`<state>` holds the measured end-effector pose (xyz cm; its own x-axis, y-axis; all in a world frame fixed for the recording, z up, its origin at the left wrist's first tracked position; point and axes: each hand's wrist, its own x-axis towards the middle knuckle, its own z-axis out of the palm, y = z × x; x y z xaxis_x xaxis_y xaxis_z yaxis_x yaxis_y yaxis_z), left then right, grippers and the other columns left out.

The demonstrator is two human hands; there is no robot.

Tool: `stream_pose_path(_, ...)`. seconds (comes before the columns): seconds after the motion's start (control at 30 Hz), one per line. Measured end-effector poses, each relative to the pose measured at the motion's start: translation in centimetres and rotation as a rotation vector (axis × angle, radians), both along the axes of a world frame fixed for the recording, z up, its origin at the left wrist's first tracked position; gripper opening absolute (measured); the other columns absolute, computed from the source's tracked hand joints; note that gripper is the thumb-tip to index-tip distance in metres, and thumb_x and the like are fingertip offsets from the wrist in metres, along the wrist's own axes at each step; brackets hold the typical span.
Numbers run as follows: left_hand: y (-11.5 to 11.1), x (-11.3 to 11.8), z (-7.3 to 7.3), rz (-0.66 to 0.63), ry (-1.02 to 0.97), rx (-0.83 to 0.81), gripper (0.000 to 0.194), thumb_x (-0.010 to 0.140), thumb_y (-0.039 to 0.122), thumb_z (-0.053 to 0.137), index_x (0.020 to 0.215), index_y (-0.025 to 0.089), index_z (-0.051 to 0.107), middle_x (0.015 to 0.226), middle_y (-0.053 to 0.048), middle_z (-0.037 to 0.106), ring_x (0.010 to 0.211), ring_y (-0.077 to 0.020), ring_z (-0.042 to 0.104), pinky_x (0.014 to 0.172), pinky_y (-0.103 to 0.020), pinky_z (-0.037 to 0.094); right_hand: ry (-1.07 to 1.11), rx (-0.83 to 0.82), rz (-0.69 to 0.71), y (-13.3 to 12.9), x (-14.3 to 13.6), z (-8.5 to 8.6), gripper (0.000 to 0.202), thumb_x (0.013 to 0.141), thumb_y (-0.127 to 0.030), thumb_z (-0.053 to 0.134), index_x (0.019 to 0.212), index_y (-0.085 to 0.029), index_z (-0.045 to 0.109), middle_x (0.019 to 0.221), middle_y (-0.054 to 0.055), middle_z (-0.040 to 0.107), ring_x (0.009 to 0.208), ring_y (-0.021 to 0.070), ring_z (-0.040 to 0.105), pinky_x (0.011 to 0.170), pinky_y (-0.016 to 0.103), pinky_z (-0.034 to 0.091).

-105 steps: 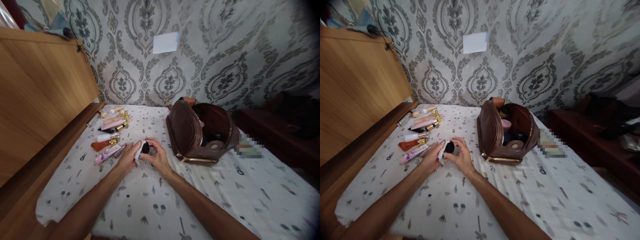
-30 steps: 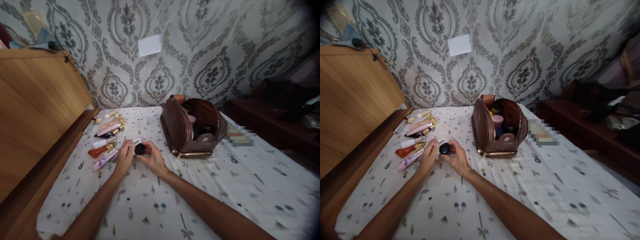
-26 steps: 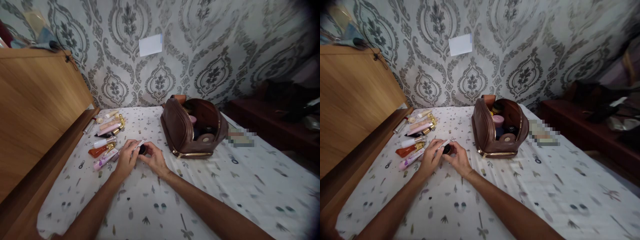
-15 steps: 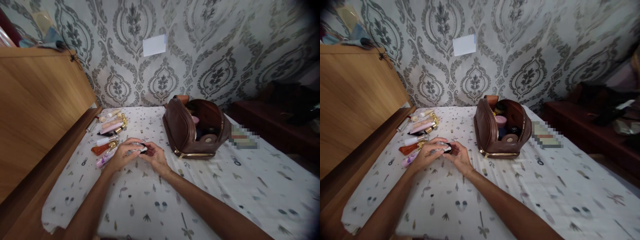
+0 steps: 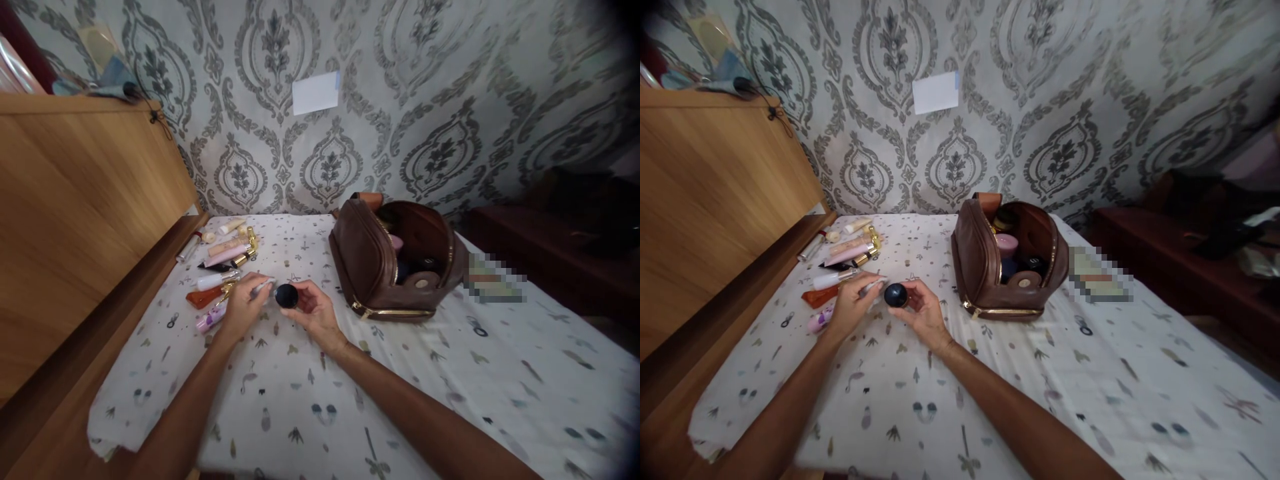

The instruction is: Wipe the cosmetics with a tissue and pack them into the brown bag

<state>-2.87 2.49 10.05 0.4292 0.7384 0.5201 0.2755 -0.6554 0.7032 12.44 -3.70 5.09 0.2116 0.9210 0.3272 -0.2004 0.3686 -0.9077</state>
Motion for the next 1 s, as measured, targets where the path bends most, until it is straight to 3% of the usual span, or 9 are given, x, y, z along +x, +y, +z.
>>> stream_pose_path(0.1,-0.3,0.2,0.0,-0.021,-0.010,-0.015,0.026,0.091,0.028,0.052,0.108,0.019,0.069,0.097,-0.008,0.069,0.091,-0.0200,0.063,0.080,-0.032,0.048,0.020,0.003,0.018,0.1,0.0,-0.1,0.047,0.060,-0.038,0.087,0.095,-0.023,0.059,0.094,0.002,0.066,0.090,0.0184,0.063,0.086,0.035,0.051)
stream_pose_path(0.33,-0.9,0.0,0.2,-0.288,0.160,0.079,0.041,0.092,0.019,0.045,0.131,0.019,0.056,0.122,-0.012,0.061,0.114,-0.0220,0.057,0.099,-0.037,0.045,0.027,-0.040,-0.038,0.2,0.4,0.1,0.049,0.056,-0.033,0.089,0.094,-0.023,0.060,0.090,0.000,0.066,0.086,0.0176,0.063,0.084,0.034,0.052)
stream_pose_path(0.63,-1.3,-0.1,-0.6,-0.226,0.329,0.280,0.041,0.096,0.019,0.039,0.134,0.019,0.052,0.128,-0.015,0.060,0.120,-0.0249,0.055,0.102,-0.045,0.047,0.019,-0.105,-0.179,0.5,0.7,-0.3,0.045,0.057,-0.033,0.086,0.089,-0.022,0.057,0.087,0.001,0.065,0.082,0.0178,0.062,0.079,0.033,0.052)
stream_pose_path(0.8,-1.8,0.6,-1.2,-0.257,0.355,0.378,0.041,0.097,0.018,0.036,0.136,0.020,0.049,0.133,-0.014,0.059,0.127,-0.0237,0.051,0.106,-0.047,0.046,-0.083,-0.095,-0.205,0.5,1.0,-0.4,0.037,0.062,-0.032,0.080,0.088,-0.021,0.057,0.083,0.001,0.064,0.075,0.0169,0.060,0.072,0.031,0.052)
stream_pose_path(1.0,-1.5,0.7,-1.4,-0.177,0.357,0.262,0.037,0.099,0.024,0.036,0.129,0.019,0.057,0.133,-0.013,0.060,0.125,-0.0233,0.054,0.106,-0.046,0.045,-0.250,-0.073,-0.150,0.2,0.6,-0.7,0.038,0.062,-0.034,0.081,0.090,-0.020,0.059,0.084,0.001,0.064,0.075,0.0174,0.059,0.074,0.033,0.051)
